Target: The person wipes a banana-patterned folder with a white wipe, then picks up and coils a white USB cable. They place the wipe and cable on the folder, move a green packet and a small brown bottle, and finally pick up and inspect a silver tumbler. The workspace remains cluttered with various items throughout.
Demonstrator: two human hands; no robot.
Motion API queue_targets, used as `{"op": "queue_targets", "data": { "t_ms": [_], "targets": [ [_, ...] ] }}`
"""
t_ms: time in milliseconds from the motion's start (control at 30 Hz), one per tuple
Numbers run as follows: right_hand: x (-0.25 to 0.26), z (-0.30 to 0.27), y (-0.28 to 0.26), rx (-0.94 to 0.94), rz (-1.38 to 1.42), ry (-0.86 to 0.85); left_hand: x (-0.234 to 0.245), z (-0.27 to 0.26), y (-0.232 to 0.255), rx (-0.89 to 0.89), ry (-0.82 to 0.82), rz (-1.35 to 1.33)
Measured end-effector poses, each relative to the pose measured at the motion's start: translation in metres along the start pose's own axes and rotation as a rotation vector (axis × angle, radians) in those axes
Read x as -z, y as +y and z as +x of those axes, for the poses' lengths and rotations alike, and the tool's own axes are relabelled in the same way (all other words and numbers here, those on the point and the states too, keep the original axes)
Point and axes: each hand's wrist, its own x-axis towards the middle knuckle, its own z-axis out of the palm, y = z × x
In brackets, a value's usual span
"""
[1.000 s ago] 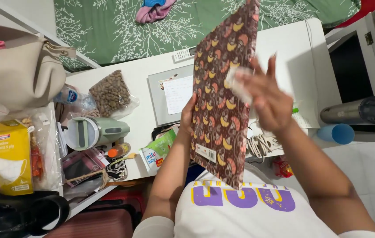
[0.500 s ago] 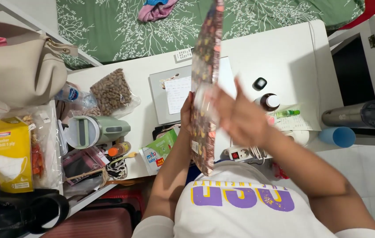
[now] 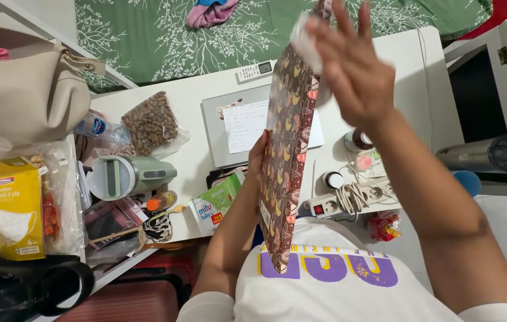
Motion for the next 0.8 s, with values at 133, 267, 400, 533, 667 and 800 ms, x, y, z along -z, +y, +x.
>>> {"op": "queue_targets", "data": {
  "t_ms": [133, 267, 400, 533, 667, 800],
  "targets": [
    [-0.001, 0.019, 0.005, -0.026, 0.014, 0.003, 0.003, -0.002, 0.001, -0.029, 0.036, -0.019],
    [-0.019, -0.01, -0.031, 0.046, 0.102, -0.139, 0.021, -0.009, 0.011, -0.055, 0.044, -0.119],
    [-0.036, -0.075, -0.078, 0.025, 0.097, -0.759, 0.016, -0.006, 0.026, -0.033, 0.061, 0.002],
    [-0.034, -0.071, -0.1, 0.208, 0.292, -0.057, -0.006, -0.001, 0.016, -0.235, 0.181, 0.152],
    [-0.022, -0.059, -0.044, 0.202, 0.228, -0.029, -0.006, 0.002, 0.006, -0.172, 0.235, 0.281],
    [-0.011, -0.035, 0.017, 0.176, 0.128, -0.004, 0.018, -0.007, 0.007, -0.186, 0.256, 0.314]
  ]
}}
